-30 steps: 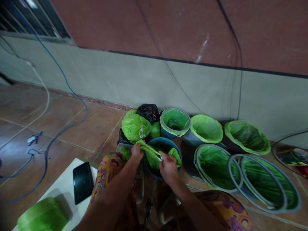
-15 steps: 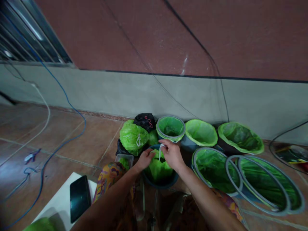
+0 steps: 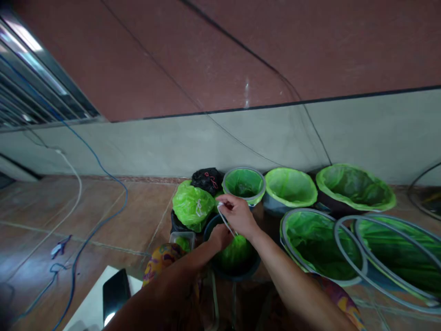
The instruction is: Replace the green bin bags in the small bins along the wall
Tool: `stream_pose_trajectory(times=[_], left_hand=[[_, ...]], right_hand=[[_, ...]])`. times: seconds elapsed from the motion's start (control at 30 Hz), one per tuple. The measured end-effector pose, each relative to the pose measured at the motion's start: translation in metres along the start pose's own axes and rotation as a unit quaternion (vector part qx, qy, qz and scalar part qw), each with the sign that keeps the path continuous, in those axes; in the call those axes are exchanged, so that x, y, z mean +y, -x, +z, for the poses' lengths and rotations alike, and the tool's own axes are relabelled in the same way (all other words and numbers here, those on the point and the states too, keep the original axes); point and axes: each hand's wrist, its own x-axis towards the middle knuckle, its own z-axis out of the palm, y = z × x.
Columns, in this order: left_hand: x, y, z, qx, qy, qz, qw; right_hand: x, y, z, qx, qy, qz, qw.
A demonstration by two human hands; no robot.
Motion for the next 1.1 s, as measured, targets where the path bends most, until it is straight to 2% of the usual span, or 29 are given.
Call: stream_pose_trajectory(times=[0.07,0.1,0.23,0.33,0.43,0.5,0.6,0.7,0.8,0.87,0.97,1.03,1.1], left_hand=[[0.017,-0.007,-0.009,-0.091,-0.165,0.016,0.982],[0.028,-0.011,-0.015,-0.112,-0.203,0.021,0.973],[0.076,-0.017,-0.034,-0.134,-0.188,0.066,0.971],[0.098,-0.008,-0.031,-0.222,-0.164,0.093,0.957],[0.093,0.004,-0.015,-0.269,-0.144,0.065,0.95],[0.079,0.009,-0.003,-0.27,-0.153,0.047,0.95],[0.057,0.008,0.011,-0.282,-0.152,0.062,0.945],[0.047,-0.001,0.015,-0.257,-0.105,0.04,0.96],[0.047,-0.011,0.011,-0.168,-0.002,-0.049,0.984],[0.05,-0.016,0.006,-0.1,0.059,-0.099,0.988],[0.051,-0.022,0.0,-0.04,0.083,-0.132,0.987],[0.051,-0.024,-0.002,-0.023,0.081,-0.137,0.987],[0.049,-0.026,-0.001,-0.015,0.066,-0.137,0.988]], right_hand=[[0.001,-0.004,-0.009,0.002,0.003,-0.002,1.0],[0.002,-0.005,-0.013,0.01,0.006,-0.001,1.0],[0.004,-0.011,-0.025,0.051,0.014,0.001,0.999],[0.006,-0.013,-0.029,0.068,0.014,0.006,0.998],[0.008,-0.013,-0.029,0.082,0.018,0.009,0.996],[0.009,-0.014,-0.028,0.083,0.018,0.01,0.996],[0.011,-0.016,-0.028,0.087,0.013,0.022,0.996],[0.017,-0.022,-0.039,0.084,0.032,0.06,0.994],[0.028,-0.028,-0.062,0.076,0.102,0.109,0.986],[0.036,-0.029,-0.079,0.063,0.194,0.114,0.972],[0.043,-0.021,-0.092,0.013,0.372,0.105,0.922],[0.042,-0.012,-0.09,-0.055,0.453,0.119,0.882],[0.037,0.0,-0.082,-0.128,0.49,0.144,0.85]])
